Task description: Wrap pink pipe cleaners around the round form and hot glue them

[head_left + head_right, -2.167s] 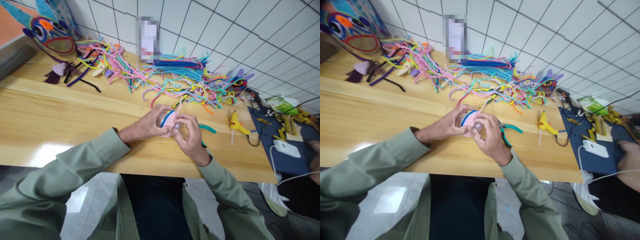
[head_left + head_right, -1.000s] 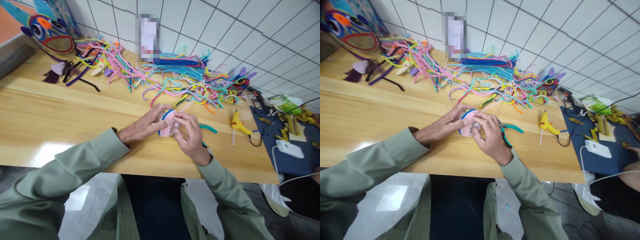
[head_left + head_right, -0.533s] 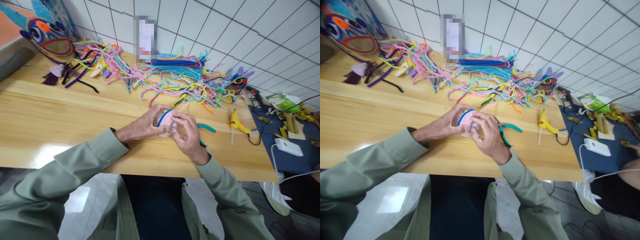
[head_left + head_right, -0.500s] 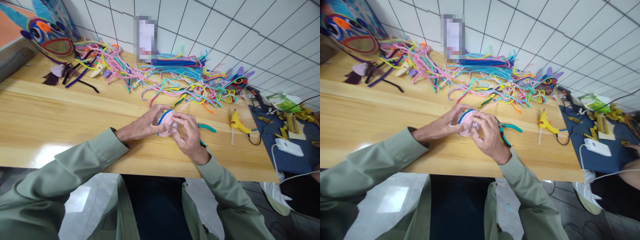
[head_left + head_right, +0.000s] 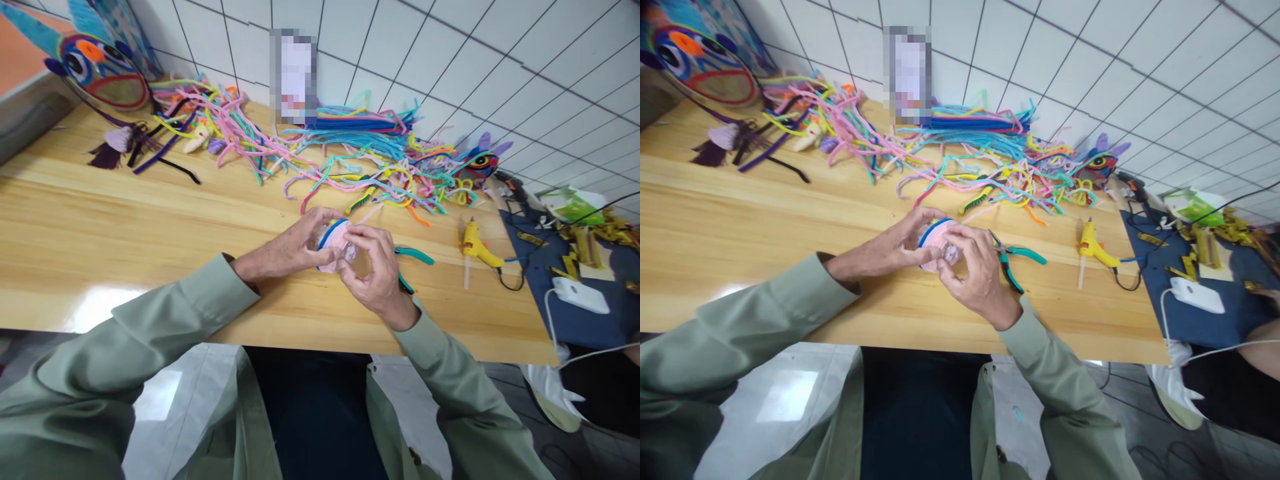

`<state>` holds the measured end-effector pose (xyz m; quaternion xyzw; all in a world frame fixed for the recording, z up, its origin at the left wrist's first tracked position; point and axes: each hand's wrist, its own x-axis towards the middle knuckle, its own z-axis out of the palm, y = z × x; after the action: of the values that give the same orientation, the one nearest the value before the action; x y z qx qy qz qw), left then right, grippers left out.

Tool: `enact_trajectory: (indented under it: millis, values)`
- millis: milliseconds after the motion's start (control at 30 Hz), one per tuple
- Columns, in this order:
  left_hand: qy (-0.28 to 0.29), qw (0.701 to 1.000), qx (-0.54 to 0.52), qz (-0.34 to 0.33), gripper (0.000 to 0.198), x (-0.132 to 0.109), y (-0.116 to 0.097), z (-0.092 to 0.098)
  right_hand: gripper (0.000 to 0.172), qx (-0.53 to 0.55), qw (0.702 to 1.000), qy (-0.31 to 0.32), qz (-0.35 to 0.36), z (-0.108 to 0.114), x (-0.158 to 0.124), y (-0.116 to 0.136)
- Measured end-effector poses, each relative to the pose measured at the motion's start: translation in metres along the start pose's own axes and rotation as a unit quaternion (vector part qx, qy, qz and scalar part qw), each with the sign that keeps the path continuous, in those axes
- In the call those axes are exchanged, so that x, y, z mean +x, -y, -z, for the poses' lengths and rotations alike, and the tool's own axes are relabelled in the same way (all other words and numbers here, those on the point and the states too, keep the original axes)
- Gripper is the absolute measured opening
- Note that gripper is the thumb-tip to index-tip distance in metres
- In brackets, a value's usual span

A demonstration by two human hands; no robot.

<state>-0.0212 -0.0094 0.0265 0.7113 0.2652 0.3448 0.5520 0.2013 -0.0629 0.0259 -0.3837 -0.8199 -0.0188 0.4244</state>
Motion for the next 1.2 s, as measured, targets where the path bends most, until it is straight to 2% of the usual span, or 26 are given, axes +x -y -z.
enact_trajectory:
  millis: [467, 833, 1067, 1200]
  values:
    - [-0.003, 0.999, 0.038, -0.013, 0.064, 0.0019, 0.0021, 0.0007, 0.045, 0.006, 1.000, 0.001, -0.008, 0.0000, -0.0007, 0.0026]
    - [-0.009, 0.998, 0.053, -0.012, 0.070, -0.0002, -0.0002, 0.0022, 0.052, -0.014, 1.000, 0.009, -0.005, 0.0005, -0.0013, 0.0049]
    - [-0.008, 0.998, 0.055, -0.011, 0.061, 0.0000, -0.0024, 0.0009, 0.051, -0.010, 1.000, 0.004, 0.002, 0.0002, 0.0003, 0.0055]
    - [-0.026, 0.999, 0.041, -0.005, 0.055, -0.0004, -0.0018, -0.0007, 0.052, -0.017, 1.000, -0.004, 0.008, -0.0027, 0.0001, 0.0079]
